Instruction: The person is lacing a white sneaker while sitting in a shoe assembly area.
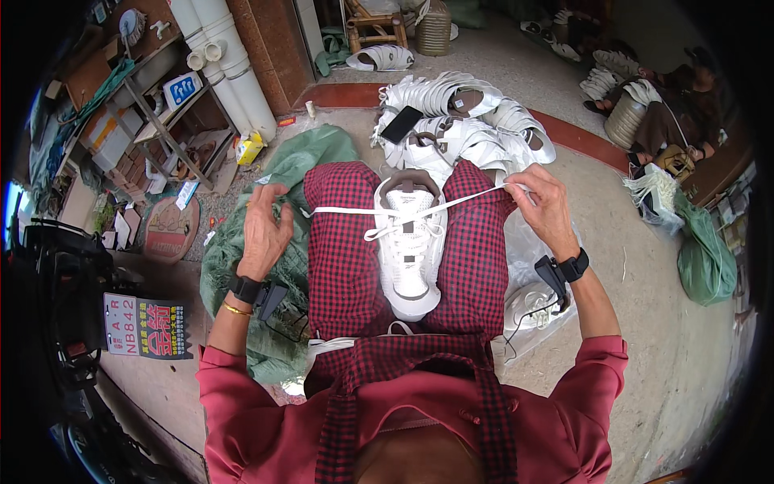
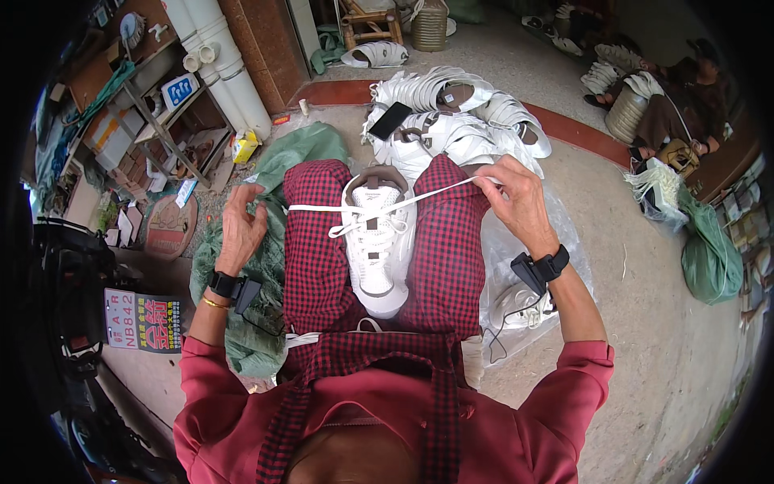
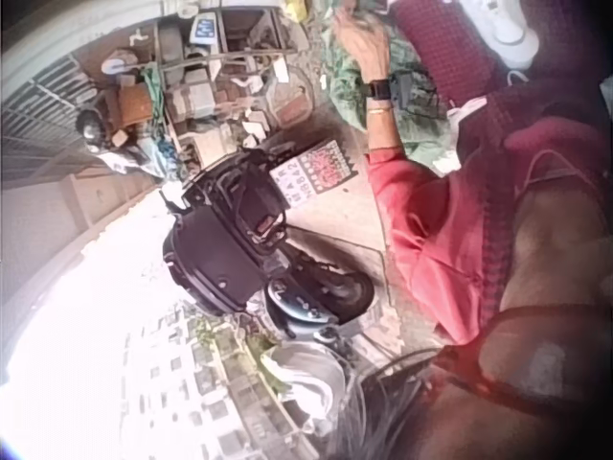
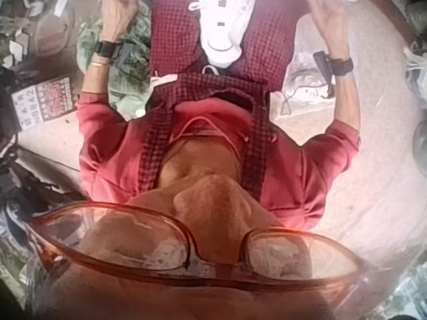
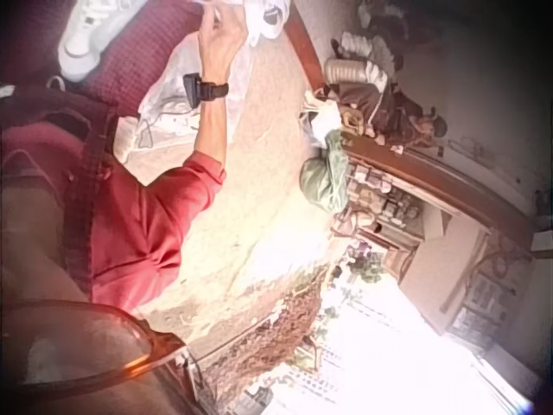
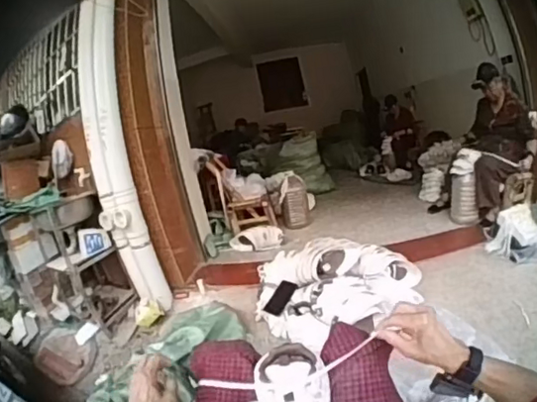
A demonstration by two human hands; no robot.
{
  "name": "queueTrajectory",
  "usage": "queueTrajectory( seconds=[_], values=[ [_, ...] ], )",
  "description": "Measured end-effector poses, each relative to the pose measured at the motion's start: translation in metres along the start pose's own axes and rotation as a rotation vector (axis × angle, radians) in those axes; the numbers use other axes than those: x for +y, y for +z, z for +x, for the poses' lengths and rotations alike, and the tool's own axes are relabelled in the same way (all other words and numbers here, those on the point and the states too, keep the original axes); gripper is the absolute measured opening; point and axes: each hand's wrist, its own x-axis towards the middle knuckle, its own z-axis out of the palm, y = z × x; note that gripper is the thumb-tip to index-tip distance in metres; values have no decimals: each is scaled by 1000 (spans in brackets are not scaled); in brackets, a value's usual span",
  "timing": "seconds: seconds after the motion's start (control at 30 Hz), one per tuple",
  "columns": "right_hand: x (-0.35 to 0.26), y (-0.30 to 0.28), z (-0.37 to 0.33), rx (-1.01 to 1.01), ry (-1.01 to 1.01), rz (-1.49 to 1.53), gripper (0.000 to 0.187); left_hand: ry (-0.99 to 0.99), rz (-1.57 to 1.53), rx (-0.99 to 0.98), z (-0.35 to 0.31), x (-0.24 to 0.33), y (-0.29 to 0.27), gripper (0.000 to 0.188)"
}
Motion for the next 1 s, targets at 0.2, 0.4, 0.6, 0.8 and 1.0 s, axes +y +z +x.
queueTrajectory(
  seconds=[0.2,0.4,0.6,0.8,1.0],
  values=[
    [-9,-3,-10,-2,131,40,9,323,-423,-345,1,88,-3,26],
    [-5,11,-20,-29,96,72,9,184,-515,-542,16,97,1,13],
    [-6,18,-22,-27,148,150,9,365,-381,-471,13,100,19,12],
    [-11,17,-22,-55,157,131,18,258,-505,-505,14,99,21,7],
    [-63,29,2,-71,-159,15,33,-15,-760,-726,17,94,16,8]
  ],
)
